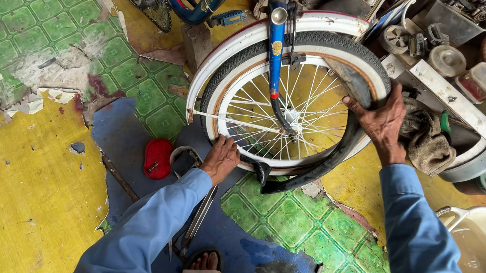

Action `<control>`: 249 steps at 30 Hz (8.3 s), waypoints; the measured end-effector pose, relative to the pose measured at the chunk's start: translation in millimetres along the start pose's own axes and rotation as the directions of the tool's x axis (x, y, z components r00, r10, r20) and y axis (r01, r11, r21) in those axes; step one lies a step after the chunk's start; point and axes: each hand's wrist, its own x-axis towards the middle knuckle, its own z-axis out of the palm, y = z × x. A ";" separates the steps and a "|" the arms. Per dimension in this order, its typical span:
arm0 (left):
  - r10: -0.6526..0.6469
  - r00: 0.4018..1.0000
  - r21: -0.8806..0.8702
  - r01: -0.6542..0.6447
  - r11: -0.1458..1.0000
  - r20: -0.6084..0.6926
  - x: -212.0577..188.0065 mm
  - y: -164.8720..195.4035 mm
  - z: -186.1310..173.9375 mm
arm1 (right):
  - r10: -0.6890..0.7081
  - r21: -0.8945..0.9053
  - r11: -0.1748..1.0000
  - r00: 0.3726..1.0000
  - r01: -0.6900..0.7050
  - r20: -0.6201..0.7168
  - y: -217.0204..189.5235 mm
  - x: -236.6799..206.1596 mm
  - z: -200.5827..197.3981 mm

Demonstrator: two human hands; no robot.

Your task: The person removes a bicycle inner tube from the tire and rim, then reinstalls it by hand, pressing the tube into the tire and seating the tire bead onto the rim. The person works on the front wheel of a bicycle in a workshop setting.

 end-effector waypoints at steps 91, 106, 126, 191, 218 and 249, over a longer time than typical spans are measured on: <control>0.098 0.994 -0.397 -0.072 0.915 0.045 0.5 -16.7 -31.6 | -0.123 -0.227 0.854 0.605 0.469 0.787 32.5 -148.1 117.4; 0.122 0.979 -0.392 -0.049 0.919 0.165 -2.1 -20.9 -61.2 | -0.199 -0.261 0.847 0.731 0.463 0.653 29.9 -156.7 133.8; 0.250 0.964 -0.210 -0.226 0.951 0.095 10.0 6.4 -56.0 | -0.082 -0.230 0.929 0.769 0.289 0.634 5.2 -157.3 128.9; -0.214 0.976 -0.793 0.090 0.603 -0.052 56.1 79.3 -27.6 | -0.234 0.137 0.968 0.568 0.210 0.789 15.5 -119.0 65.4; -0.285 0.958 -0.817 0.149 0.557 -0.019 63.0 94.6 -31.9 | -0.177 -0.284 0.844 0.736 0.455 0.653 49.2 -153.1 109.8; -0.241 0.938 -0.689 0.346 0.637 0.248 74.4 95.8 -60.0 | -0.240 -0.493 0.506 0.665 0.708 0.708 52.9 -161.9 124.2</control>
